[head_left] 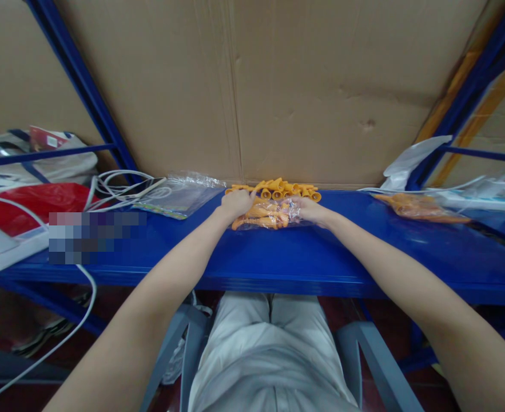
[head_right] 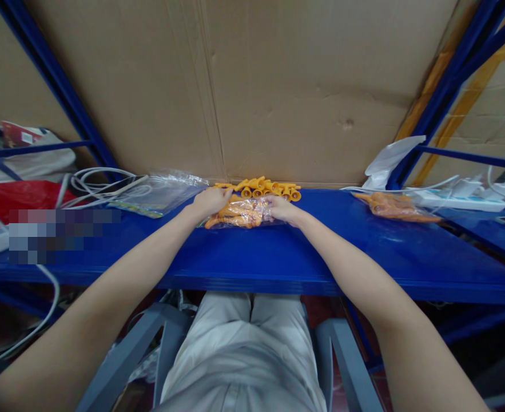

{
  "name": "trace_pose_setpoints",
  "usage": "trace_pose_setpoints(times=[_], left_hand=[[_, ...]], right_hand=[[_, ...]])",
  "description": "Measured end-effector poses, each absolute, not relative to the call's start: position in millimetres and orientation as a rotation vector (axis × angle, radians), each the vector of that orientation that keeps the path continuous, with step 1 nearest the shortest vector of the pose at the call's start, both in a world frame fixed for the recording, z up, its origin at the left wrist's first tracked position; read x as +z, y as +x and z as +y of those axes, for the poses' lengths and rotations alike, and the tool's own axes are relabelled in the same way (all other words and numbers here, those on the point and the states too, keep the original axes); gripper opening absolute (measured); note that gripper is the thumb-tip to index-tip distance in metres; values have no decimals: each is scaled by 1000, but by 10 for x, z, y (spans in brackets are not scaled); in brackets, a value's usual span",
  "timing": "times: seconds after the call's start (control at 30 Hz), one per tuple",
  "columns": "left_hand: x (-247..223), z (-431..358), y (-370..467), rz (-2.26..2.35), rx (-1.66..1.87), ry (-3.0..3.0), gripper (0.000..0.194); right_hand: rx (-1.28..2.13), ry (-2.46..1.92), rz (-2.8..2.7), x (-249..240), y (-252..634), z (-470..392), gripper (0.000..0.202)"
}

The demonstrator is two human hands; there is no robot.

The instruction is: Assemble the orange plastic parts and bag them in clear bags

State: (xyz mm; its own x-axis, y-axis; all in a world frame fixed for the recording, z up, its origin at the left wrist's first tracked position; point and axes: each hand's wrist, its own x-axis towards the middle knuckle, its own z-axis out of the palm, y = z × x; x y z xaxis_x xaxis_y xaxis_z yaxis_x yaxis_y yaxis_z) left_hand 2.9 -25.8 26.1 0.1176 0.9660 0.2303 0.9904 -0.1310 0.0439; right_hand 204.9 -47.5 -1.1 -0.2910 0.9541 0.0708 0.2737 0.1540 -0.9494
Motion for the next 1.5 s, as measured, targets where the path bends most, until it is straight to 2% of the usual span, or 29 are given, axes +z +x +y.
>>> trace_pose_setpoints(times=[0.5, 0.7, 0.83, 1.03, 1.27, 1.5], left_hand=[[308, -160, -138, -2002, -328, -2332, 65], [307, -163, -129, -1986, -451, -2294, 50], [291, -132, -123, -1786, -610, -2387, 40], [248, -118, -84, -1512, -700, -2537, 36], [223, -99, -83, -1488, -757, -2556, 34], [243, -133, -67, -1414, -815, -2575, 36]], right_hand=[[1276, -1137, -1672, -9, 2060, -487, 17], [1190, -1191, -1760, -38, 2111, -434, 19], [1161, -1206, -1767, -36, 2139, -422, 29], [1279, -1125, -1656, 13, 2153, -465, 31], [1342, -1041, -1611, 63, 2122, -503, 14], [1306, -1078, -1607, -20, 2103, -470, 17]])
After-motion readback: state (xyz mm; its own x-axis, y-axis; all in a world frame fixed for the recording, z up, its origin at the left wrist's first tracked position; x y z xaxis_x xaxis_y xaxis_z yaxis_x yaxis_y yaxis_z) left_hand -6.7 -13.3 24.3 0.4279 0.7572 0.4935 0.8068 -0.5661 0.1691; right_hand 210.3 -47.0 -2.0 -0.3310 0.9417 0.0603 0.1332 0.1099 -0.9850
